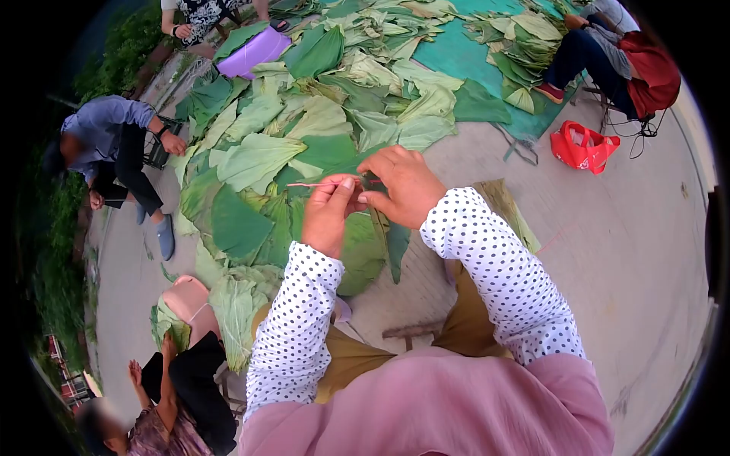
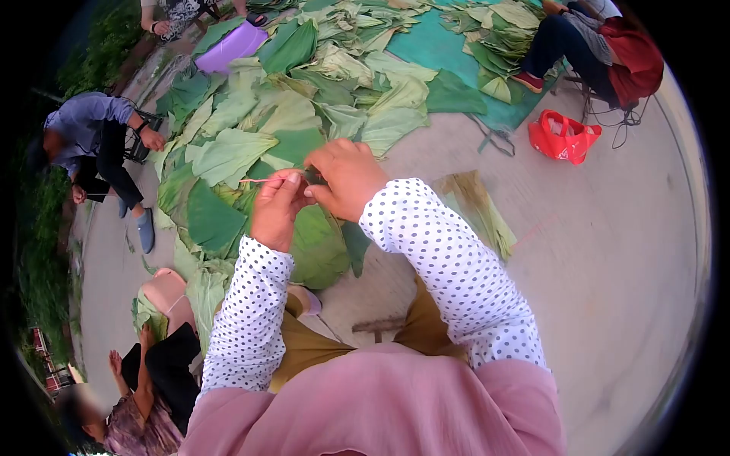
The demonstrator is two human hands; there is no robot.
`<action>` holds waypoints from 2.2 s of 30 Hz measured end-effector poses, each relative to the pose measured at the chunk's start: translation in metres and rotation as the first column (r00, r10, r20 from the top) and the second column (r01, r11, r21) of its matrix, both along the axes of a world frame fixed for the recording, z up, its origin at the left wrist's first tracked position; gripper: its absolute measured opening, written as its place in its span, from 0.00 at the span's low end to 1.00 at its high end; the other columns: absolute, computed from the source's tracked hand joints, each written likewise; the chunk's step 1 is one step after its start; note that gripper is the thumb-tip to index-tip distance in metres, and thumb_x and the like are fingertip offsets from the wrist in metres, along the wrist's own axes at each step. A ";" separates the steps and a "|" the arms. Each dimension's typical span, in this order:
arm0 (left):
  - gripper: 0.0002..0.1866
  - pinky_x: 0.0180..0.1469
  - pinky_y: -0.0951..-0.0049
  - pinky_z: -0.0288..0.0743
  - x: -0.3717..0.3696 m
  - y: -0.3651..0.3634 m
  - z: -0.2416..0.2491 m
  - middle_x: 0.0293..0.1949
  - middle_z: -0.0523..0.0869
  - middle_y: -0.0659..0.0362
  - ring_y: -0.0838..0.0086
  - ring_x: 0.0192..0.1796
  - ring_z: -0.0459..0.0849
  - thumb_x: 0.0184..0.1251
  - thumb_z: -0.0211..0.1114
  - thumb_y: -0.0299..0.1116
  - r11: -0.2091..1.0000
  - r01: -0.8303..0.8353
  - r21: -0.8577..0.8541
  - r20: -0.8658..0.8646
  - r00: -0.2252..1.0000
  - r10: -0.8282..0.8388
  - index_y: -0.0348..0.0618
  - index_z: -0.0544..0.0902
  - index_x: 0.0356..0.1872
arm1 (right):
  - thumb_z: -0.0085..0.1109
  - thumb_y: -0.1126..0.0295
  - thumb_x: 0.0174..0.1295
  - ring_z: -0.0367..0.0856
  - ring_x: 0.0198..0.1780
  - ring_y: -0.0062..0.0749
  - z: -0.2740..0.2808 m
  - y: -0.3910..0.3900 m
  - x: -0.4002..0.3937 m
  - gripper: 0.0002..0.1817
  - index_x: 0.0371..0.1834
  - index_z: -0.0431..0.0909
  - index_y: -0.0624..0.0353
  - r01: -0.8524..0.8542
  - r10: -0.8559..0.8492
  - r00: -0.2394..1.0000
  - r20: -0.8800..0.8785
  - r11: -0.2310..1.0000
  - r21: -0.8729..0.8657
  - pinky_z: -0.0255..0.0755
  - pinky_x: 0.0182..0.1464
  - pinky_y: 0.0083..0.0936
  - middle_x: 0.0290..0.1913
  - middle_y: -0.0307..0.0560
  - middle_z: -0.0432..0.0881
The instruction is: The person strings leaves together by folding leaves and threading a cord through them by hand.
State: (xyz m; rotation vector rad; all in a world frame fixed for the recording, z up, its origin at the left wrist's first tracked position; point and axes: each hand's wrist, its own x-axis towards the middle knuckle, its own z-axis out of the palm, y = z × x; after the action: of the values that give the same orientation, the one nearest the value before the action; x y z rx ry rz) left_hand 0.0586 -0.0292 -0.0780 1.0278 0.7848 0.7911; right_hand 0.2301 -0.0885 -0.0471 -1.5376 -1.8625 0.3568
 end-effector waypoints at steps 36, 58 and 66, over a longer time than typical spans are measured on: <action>0.12 0.51 0.66 0.81 0.003 -0.002 0.015 0.51 0.83 0.48 0.62 0.51 0.84 0.75 0.52 0.36 0.981 0.177 -0.085 0.399 0.908 -0.129 0.40 0.77 0.50 | 0.54 0.72 0.66 0.80 0.37 0.28 -0.190 -0.215 0.200 0.11 0.50 0.78 0.55 0.334 -0.892 0.068 -0.446 0.442 -0.833 0.79 0.44 0.28 0.36 0.37 0.80; 0.11 0.45 0.70 0.81 0.010 -0.012 0.002 0.42 0.85 0.55 0.70 0.42 0.85 0.74 0.55 0.35 0.985 0.154 -0.071 0.175 0.975 -0.140 0.39 0.77 0.49 | 0.53 0.61 0.70 0.79 0.50 0.27 -0.053 -0.081 0.114 0.17 0.56 0.77 0.58 0.152 -0.313 0.842 -0.440 0.919 -0.363 0.70 0.56 0.23 0.48 0.46 0.83; 0.15 0.46 0.71 0.77 -0.047 0.031 0.004 0.41 0.82 0.59 0.74 0.41 0.81 0.71 0.60 0.39 0.989 0.142 -0.045 -0.042 0.989 -0.143 0.40 0.78 0.51 | 0.57 0.65 0.66 0.77 0.27 0.29 0.005 -0.015 -0.006 0.11 0.45 0.79 0.58 0.116 -0.134 0.989 -0.064 0.966 -0.232 0.71 0.33 0.27 0.28 0.46 0.81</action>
State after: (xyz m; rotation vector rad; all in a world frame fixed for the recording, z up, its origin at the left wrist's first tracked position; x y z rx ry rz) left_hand 0.0118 0.0019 -0.0743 1.0552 0.7548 0.6285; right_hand 0.2242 -0.1036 -0.0419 -1.7576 -1.6996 0.5811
